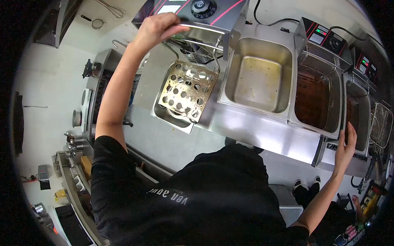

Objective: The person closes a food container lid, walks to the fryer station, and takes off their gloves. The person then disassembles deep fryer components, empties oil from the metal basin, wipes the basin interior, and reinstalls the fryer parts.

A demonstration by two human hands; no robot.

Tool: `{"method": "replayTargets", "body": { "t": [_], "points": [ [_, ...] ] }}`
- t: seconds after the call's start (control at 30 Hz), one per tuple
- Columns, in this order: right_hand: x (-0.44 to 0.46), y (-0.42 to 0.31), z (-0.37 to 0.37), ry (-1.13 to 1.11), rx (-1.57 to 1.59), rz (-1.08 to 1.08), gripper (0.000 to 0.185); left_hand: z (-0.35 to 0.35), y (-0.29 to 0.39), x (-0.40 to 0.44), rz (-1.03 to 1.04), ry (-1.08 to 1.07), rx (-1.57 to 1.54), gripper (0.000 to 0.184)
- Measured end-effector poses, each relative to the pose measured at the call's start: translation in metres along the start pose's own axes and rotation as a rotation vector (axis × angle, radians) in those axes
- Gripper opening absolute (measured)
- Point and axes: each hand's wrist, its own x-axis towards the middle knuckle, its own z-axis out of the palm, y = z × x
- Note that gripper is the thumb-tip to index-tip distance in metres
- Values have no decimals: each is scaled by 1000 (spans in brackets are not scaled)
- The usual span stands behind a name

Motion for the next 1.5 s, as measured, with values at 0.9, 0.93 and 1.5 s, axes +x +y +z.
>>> {"method": "replayTargets", "body": {
  "t": [0.9, 0.93, 1.5],
  "points": [
    [-105, 27, -129, 321, -95, 283, 38, 47, 182, 287, -15, 133, -333, 38],
    [-114, 37, -135, 344, -83, 352, 37, 59, 191, 301, -12, 151, -387, 36],
    [-161, 140, -166, 253, -43, 552, 38, 173, 373, 472, -216, -11, -708, 42]
  ]
}}
